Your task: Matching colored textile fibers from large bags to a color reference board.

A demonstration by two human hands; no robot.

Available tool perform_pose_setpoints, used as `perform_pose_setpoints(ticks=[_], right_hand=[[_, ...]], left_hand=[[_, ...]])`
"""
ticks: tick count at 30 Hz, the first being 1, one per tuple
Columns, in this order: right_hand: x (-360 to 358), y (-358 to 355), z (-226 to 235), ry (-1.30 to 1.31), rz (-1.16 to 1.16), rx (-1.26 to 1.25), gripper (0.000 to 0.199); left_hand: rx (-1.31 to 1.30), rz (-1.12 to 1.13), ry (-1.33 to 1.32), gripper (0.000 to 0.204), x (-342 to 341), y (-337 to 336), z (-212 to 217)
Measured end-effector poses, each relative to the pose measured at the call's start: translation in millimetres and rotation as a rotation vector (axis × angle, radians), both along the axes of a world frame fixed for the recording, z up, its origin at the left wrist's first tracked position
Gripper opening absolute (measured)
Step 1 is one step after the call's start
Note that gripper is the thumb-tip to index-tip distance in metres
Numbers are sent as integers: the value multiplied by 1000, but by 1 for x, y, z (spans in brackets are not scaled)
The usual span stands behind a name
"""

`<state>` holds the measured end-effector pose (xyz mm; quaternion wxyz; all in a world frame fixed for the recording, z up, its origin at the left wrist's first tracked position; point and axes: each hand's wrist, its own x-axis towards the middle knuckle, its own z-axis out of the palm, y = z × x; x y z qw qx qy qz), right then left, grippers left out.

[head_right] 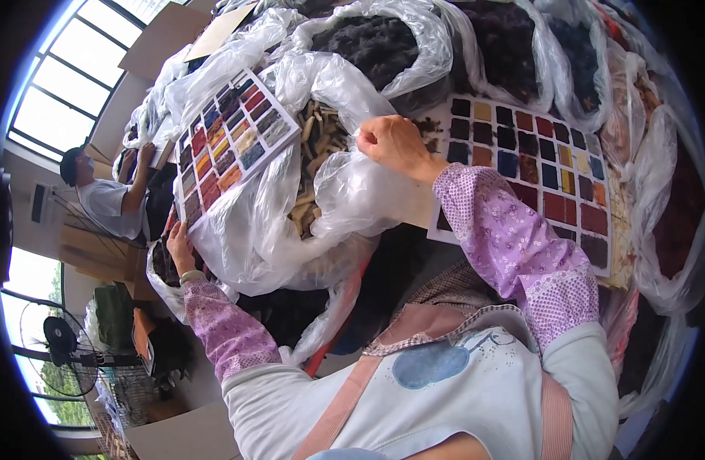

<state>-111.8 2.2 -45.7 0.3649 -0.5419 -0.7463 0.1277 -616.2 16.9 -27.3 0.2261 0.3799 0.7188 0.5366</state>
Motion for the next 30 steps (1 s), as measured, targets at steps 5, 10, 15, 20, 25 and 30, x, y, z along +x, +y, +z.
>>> perform_pose_setpoints(ticks=[5,10,15,20,25,30], right_hand=[[-58,-9,39,663,492,-714,45],[-100,-13,40,1273,693,-988,60],[-112,6,18,1439,85,-672,48],[-91,-10,6,1293,-156,-514,50],[22,-48,-1,1292,85,-346,44],[145,-137,5,1484,179,-381,41]], left_hand=[[306,-223,-229,48,30,-27,63],[543,-348,-306,57,164,-78,54],[538,-227,-372,62,272,-119,10],[516,-244,-375,63,338,-156,-13],[689,-197,-429,64,330,-174,-24],[708,-164,1000,49,263,-165,-60]])
